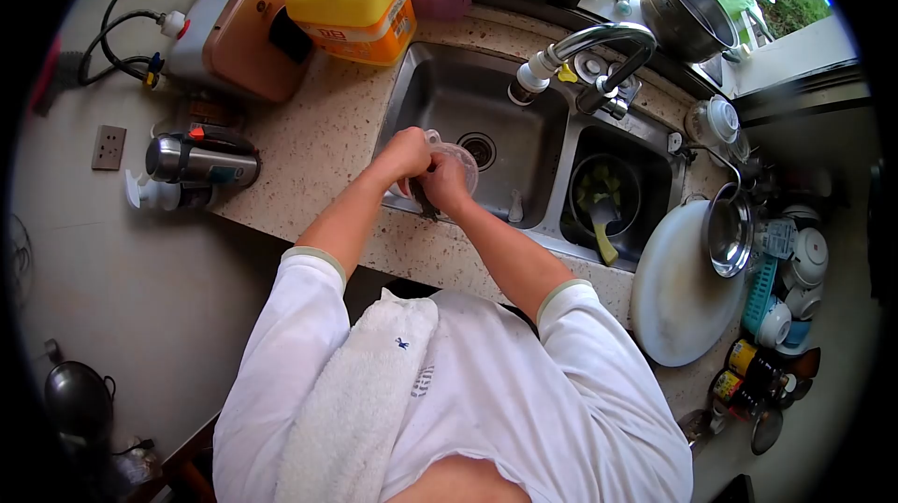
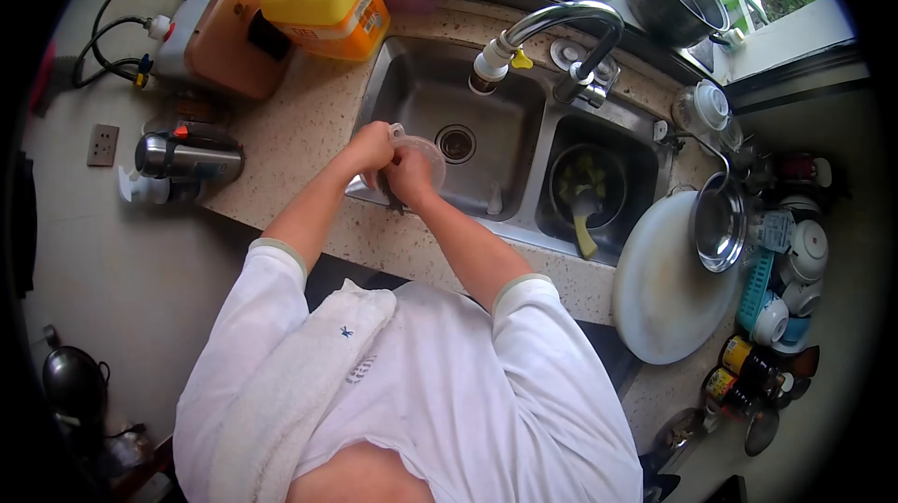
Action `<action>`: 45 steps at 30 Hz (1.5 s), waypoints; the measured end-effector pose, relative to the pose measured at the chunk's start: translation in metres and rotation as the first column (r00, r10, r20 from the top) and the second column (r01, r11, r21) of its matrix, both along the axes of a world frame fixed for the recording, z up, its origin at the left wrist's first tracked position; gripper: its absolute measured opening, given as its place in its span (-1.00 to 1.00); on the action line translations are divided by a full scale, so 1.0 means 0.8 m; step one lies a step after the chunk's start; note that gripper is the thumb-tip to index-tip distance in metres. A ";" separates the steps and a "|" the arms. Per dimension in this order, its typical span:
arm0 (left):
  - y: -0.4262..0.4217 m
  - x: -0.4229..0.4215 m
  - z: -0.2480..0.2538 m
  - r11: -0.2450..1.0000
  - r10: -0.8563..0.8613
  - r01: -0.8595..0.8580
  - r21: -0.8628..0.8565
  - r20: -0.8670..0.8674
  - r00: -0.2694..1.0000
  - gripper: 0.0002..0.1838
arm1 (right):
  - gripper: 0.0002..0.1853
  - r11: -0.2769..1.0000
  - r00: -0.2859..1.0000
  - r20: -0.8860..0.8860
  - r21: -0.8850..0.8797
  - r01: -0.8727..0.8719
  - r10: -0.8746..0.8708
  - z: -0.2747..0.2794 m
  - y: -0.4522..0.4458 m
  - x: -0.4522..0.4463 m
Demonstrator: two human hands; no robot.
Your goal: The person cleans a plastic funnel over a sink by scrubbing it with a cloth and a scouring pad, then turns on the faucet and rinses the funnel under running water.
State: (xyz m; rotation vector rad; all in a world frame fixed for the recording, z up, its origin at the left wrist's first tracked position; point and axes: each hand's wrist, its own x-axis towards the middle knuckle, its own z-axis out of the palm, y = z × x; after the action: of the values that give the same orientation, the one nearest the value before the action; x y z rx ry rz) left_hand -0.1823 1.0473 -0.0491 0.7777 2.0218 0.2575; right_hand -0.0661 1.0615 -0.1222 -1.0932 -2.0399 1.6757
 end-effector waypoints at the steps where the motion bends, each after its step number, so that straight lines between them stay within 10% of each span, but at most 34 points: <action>1: 0.003 -0.007 -0.001 0.999 -0.008 0.009 -0.033 0.029 1.000 -0.78 | -0.74 0.985 0.988 0.035 0.075 -0.155 0.153 -0.005 -0.002 0.004; 4: 0.003 -0.022 0.004 0.997 -0.057 0.057 -0.058 0.003 0.998 -0.76 | -0.59 0.805 0.806 0.174 0.093 -0.586 0.566 0.014 0.001 0.012; 10: 0.007 -0.035 -0.001 0.996 -0.029 0.046 -0.078 0.205 0.978 -0.76 | -0.60 0.482 0.620 0.354 0.407 -0.776 0.700 0.062 0.007 0.051; 15: 0.022 -0.034 0.012 0.997 -0.026 0.015 0.077 0.137 0.990 -0.80 | -0.60 0.612 0.687 0.277 0.316 -0.725 0.672 0.066 0.040 0.036; 19: -0.005 0.013 -0.012 0.823 0.379 -0.436 0.365 0.220 0.899 -0.82 | -0.66 0.865 0.901 0.006 0.279 -0.418 0.433 0.071 0.048 0.032; 24: -0.022 0.002 -0.119 0.707 0.349 -0.289 0.646 0.038 0.936 -0.71 | -0.54 0.923 0.917 -0.133 0.135 -0.360 0.377 0.058 0.027 0.016; 27: -0.028 -0.002 0.001 0.926 0.208 -0.239 0.293 0.133 0.969 -0.74 | -0.60 0.774 0.787 -0.072 0.255 -0.579 0.613 0.058 0.018 0.027; 32: 0.007 -0.028 0.003 0.950 -0.313 0.311 -0.029 -0.103 0.944 -0.75 | -0.83 0.156 0.585 0.539 0.641 -0.752 0.606 0.028 0.009 0.054; 35: 0.010 -0.033 0.025 0.909 -0.200 0.270 0.319 -0.235 0.951 -0.76 | -0.85 0.288 0.691 0.458 0.674 -0.680 0.559 0.040 0.035 0.036; 36: 0.004 -0.031 0.029 0.917 -0.052 0.068 0.393 -0.051 0.997 -0.72 | -0.86 0.431 0.768 0.381 0.659 -0.616 0.515 0.049 0.037 0.032; 40: -0.030 0.023 -0.022 0.771 0.381 -0.189 0.608 -0.203 0.902 -0.64 | -0.80 0.904 0.972 -0.061 0.384 -0.188 0.228 0.070 0.011 -0.001; 42: -0.044 0.004 -0.012 0.825 0.266 -0.137 0.549 -0.162 0.950 -0.62 | -0.60 0.898 0.929 -0.136 0.336 -0.285 0.346 0.036 0.001 -0.006; 45: -0.056 -0.022 0.020 0.955 -0.026 0.030 0.295 -0.020 0.999 -0.64 | -0.52 0.564 0.618 0.105 0.316 -0.763 0.779 0.032 0.002 0.022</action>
State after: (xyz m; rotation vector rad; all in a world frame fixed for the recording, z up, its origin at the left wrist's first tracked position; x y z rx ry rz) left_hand -0.1998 1.0024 -0.0332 0.9948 2.0105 0.5483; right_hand -0.0486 1.0632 -0.0967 0.0343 -2.8650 1.5088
